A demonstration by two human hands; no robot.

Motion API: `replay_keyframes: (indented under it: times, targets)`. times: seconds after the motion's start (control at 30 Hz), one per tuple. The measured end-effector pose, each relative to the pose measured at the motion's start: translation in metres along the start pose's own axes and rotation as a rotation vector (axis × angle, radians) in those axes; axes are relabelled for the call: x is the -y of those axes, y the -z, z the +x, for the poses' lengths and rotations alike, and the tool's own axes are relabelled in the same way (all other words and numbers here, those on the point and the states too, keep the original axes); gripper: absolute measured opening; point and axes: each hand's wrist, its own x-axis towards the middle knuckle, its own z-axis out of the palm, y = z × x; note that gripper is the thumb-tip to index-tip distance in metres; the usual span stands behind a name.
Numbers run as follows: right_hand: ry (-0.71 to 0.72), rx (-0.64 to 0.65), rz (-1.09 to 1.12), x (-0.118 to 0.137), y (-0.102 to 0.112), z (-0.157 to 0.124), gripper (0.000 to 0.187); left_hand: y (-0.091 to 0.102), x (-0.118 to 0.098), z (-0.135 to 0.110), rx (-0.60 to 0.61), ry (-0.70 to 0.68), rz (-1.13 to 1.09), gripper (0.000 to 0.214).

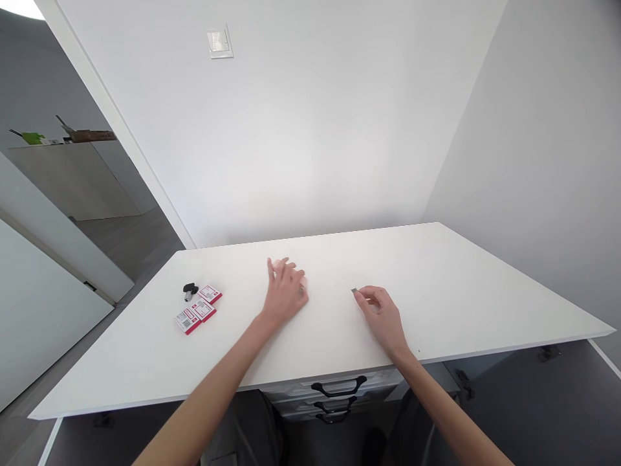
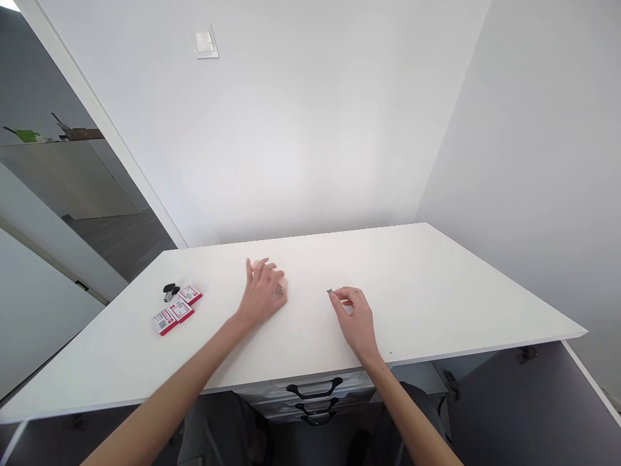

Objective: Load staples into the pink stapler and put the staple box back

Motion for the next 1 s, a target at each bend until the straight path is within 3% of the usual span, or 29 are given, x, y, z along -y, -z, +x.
replay_keyframes:
  times: [0.2,0.33,0.53,0.73,0.83,1.0]
  targets:
    - [-0.019,0.033,-0.022,0.000,-0.001,-0.001,0.040,0.015,0.094,-0.018,0.055,0.089,0.100,0.032]
    - [-0.028,0.050,-0.028,0.000,-0.001,-0.001,0.041,0.028,0.130,-0.033,0.076,0.106,0.149,0.034]
    - [-0.064,0.076,-0.021,0.001,0.000,-0.003,0.042,0.054,0.130,-0.064,-0.040,0.145,0.144,0.053]
    - [-0.084,0.107,-0.029,0.000,-0.001,-0.003,0.043,0.084,0.123,-0.115,-0.081,0.445,0.142,0.067]
    - [-0.088,0.107,-0.028,-0.001,-0.001,-0.004,0.044,0.097,0.127,-0.135,-0.061,0.608,0.126,0.083]
    - [-0.087,0.111,-0.024,0.001,-0.002,-0.006,0.046,0.111,0.133,-0.155,0.074,0.783,0.048,0.101]
